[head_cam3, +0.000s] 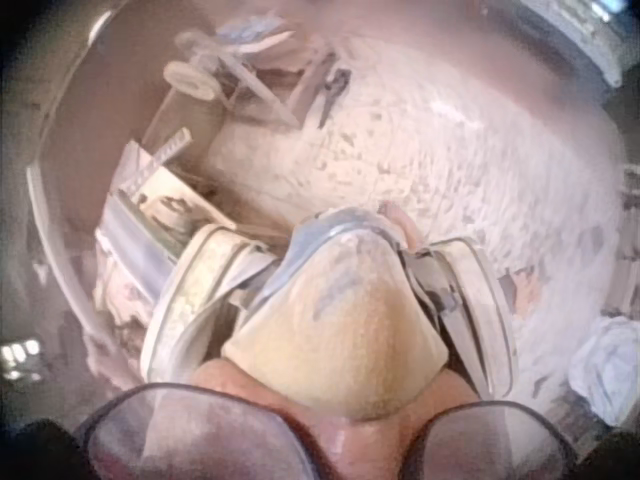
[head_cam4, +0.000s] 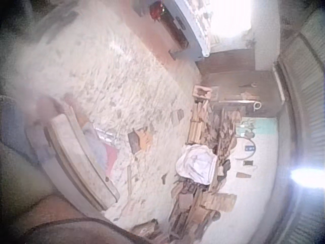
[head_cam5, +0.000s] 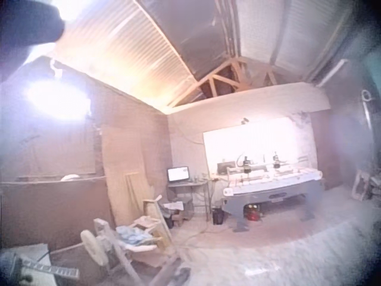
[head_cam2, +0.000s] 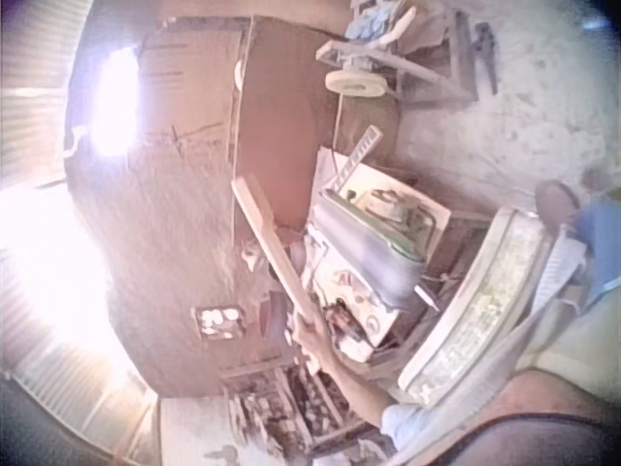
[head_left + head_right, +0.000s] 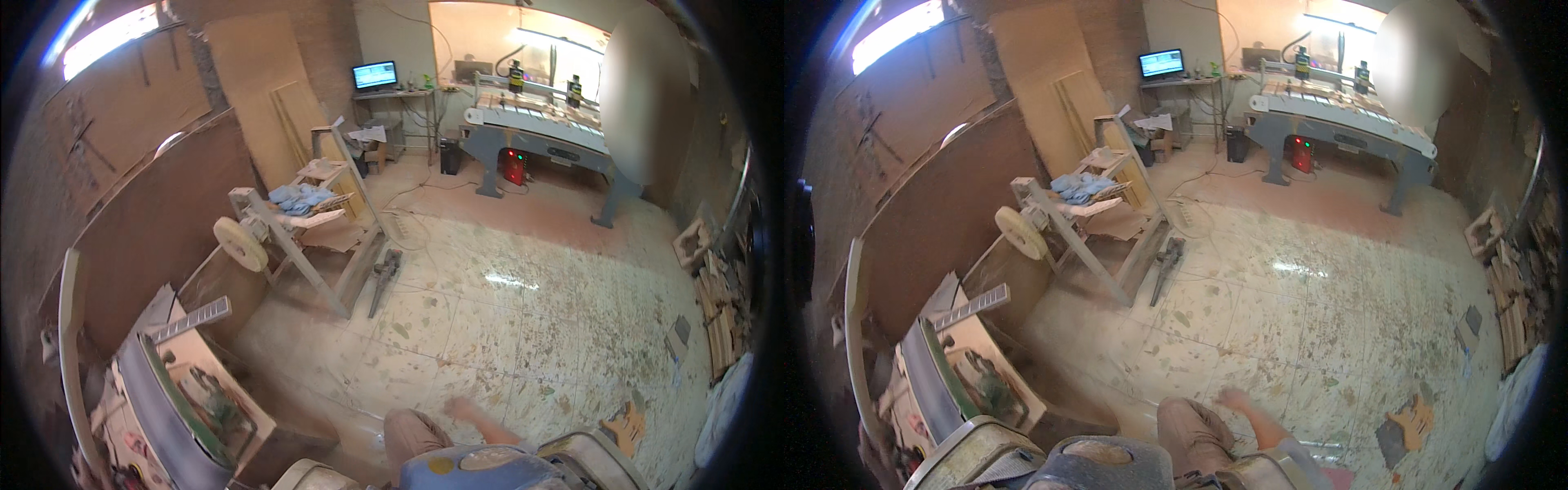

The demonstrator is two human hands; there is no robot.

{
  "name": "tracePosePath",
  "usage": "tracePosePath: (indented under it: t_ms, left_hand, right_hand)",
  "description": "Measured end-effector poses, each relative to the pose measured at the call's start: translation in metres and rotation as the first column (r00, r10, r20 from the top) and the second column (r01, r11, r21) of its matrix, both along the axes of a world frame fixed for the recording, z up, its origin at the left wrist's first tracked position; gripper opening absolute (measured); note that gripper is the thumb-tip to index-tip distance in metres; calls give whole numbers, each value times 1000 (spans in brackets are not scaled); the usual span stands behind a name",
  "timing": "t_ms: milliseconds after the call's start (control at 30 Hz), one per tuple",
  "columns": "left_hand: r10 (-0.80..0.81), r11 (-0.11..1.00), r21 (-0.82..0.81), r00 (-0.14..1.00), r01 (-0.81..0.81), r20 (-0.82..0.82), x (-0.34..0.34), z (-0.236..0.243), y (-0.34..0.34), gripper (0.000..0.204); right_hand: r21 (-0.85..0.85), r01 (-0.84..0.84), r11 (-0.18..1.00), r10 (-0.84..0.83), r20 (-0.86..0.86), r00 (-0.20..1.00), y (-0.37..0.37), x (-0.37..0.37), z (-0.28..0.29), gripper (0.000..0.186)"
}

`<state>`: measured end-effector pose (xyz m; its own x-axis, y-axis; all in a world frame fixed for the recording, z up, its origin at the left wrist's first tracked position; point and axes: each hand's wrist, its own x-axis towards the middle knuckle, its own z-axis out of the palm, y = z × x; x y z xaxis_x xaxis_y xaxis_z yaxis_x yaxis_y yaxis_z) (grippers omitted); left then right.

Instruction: The person uses a power tool with a sanding disc to smooth the back and headstock of a wooden guitar neck, then lifts the neck from the workbench.

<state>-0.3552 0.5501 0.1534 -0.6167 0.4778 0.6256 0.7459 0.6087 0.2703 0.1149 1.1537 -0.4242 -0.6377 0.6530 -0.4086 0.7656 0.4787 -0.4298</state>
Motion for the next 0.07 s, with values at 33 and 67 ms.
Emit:
tracePosePath:
  t_ms: [33,67]
  left_hand:
    - [19,1000,6,1000,-19,-13,14,-4,-21,41]
    - [44,999,9,998,-44,-33,28,-6,-43,41]
  right_hand:
    - [-119,139,983,-157,-157,975,33,-14,30,58]
    - [-39,111,993,-118,-317,941,63,-38,65,58]
